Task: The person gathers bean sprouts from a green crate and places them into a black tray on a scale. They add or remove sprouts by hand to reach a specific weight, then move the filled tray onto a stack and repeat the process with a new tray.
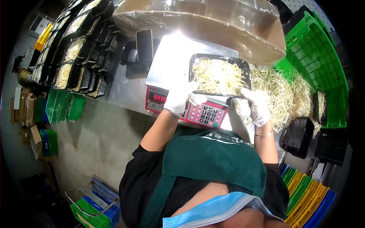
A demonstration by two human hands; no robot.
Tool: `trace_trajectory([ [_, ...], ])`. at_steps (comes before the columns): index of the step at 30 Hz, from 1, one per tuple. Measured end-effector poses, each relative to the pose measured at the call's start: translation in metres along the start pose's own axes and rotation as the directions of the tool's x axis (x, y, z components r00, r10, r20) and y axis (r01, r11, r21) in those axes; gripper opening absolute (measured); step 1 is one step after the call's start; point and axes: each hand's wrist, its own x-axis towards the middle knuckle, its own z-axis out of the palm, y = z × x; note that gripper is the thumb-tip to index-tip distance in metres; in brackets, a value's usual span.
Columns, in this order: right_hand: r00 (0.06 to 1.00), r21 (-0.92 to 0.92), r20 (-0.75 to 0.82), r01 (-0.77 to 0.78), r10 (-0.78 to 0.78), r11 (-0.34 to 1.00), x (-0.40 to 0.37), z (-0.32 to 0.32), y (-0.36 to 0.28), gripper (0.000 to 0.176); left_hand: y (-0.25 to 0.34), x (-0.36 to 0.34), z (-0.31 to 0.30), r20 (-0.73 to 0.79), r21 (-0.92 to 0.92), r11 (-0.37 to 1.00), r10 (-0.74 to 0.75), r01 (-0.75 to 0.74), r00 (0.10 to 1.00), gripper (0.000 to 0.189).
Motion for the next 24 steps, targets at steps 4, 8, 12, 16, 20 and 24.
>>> trace_trajectory([
  [4, 0.998, -0.194, 0.053, -0.019, 0.029, 0.981, 0.006, -0.028, 0.006, 0.026, 0.008, -0.001, -0.013, -0.011, 0.163, 0.984, -0.077, 0.078, 0.997, 0.029],
  [8, 0.905, -0.512, -0.248, 0.18, -0.345, 0.84, -0.002, -0.038, -0.024, 0.038, 0.002, -0.022, -0.055, 0.533, 0.372, 0.923, -0.128, -0.095, 0.836, 0.018],
  [12, 0.591, -0.834, 0.11, 0.492, -0.799, 0.25, 0.031, 0.04, -0.059, 0.05, -0.055, -0.026, 0.006, 0.527, 0.713, 0.674, -0.334, -0.192, 0.782, 0.04],
  [16, 0.61, -0.875, 0.433, 0.461, -0.664, -0.147, 0.095, 0.113, -0.052, 0.05, -0.073, -0.017, 0.028, 0.51, 0.685, 0.704, -0.28, -0.187, 0.813, 0.04],
  [20, 0.684, -0.867, 0.476, 0.471, -0.552, -0.163, 0.106, 0.125, -0.038, 0.057, -0.067, -0.011, 0.016, 0.394, 0.339, 0.936, -0.228, 0.089, 0.891, 0.03],
  [24, 0.611, -0.837, 0.544, 0.437, -0.575, -0.328, 0.113, 0.115, -0.029, 0.062, -0.044, -0.004, 0.041, 0.227, 0.208, 0.964, -0.212, 0.166, 0.95, 0.02],
])
